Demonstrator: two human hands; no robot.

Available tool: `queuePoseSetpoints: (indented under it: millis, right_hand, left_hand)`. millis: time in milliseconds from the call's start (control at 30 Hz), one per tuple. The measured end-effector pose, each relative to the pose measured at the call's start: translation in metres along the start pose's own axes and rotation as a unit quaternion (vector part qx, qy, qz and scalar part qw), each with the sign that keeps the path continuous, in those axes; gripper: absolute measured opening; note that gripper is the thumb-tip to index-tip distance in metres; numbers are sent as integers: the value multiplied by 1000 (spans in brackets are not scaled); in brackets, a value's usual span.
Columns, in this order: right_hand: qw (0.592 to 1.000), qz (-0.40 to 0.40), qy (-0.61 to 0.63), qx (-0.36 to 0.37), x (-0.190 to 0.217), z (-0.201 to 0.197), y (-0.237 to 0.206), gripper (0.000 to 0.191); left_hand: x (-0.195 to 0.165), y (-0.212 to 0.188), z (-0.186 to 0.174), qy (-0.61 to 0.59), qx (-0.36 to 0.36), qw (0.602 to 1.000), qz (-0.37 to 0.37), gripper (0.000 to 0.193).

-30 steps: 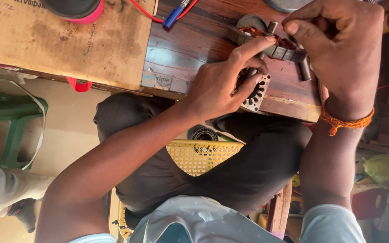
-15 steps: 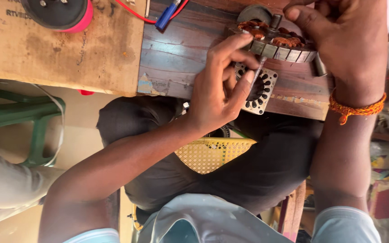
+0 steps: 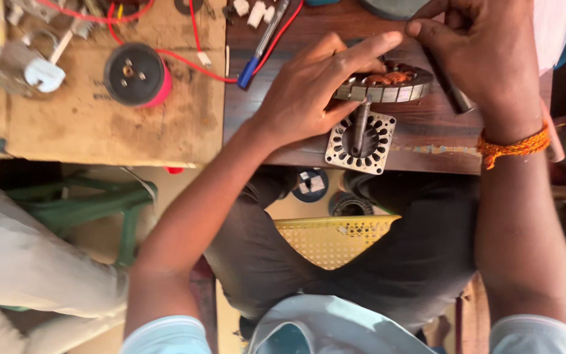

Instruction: The person sits at a workbench assembling an electric motor rotor. They insert copper wire coil windings one at a time into the slots of a laminated rotor core, press them into place by hand, then set the assembled rotor with its shaft onto a perforated metal plate and mark it with a marker.

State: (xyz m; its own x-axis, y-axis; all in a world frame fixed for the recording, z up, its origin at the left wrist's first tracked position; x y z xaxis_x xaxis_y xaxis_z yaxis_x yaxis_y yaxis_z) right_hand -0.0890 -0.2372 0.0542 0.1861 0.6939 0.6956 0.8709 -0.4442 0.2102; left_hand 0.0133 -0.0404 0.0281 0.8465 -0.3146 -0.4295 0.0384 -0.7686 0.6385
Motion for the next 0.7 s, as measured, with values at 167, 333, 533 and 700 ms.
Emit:
queuePoseSetpoints:
  millis: [167, 333, 533, 700]
  right_hand:
    - [999, 9, -3, -46, -16, -12, -11, 16]
    - [991, 73, 105, -40, -28, -29, -27, 16]
    - [992, 60, 102, 50, 21, -31, -60, 7]
    - [997, 61, 25, 48, 67, -20, -80, 9]
  left_hand:
    - [4, -11, 11, -63, -14, 996, -55, 102]
    - [4, -14, 3, -227, -61, 971, -51, 104]
    - [10, -17, 8, -236, -51, 968, -66, 99]
    - [14, -17, 10, -248, -52, 964, -82, 96]
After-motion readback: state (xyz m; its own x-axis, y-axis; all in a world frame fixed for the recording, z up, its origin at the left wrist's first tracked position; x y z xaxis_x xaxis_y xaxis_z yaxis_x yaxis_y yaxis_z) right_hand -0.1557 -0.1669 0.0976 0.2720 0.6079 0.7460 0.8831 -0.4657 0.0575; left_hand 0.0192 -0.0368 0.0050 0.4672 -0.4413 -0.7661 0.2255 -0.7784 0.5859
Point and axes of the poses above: each hand's wrist, its own y-axis towards the middle knuckle, its own z-axis out of the palm, x = y × z, the point moved 5 cm from there along y, towards the middle knuckle, and after that the axes turned 3 degrees about z, right-handed, at the moved point
